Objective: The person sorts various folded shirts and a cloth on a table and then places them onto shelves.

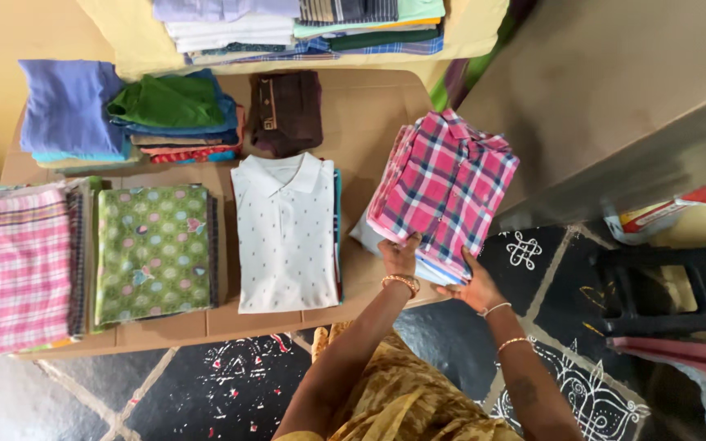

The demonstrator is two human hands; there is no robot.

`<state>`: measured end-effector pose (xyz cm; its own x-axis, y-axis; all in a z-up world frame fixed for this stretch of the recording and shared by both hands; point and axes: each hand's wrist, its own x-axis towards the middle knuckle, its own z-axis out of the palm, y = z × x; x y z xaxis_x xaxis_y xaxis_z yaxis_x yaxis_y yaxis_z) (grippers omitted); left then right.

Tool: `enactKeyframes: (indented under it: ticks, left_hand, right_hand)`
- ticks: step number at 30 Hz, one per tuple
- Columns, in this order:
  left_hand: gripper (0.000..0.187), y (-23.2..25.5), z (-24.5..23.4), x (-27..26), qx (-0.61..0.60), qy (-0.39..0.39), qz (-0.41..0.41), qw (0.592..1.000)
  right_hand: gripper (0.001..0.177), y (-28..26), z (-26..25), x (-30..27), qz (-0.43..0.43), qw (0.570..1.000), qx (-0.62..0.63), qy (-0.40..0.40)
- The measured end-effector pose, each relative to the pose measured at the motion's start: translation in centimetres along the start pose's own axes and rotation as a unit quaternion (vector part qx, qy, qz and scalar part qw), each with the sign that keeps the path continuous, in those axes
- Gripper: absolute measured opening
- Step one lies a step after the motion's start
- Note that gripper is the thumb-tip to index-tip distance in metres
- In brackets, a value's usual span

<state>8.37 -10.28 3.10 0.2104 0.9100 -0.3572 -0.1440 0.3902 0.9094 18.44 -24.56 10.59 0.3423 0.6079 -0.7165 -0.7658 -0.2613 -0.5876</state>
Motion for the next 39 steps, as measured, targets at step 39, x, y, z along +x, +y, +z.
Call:
enactKeyframes:
  ticks: [39]
  left_hand:
    - [0.099,10.3,-6.1,4.1,-0.047,-0.004,-0.109,0.993]
  right_hand:
    - [0.029,-30.6,15.8,13.5,-0.332,0.817,-0.391,-0.264]
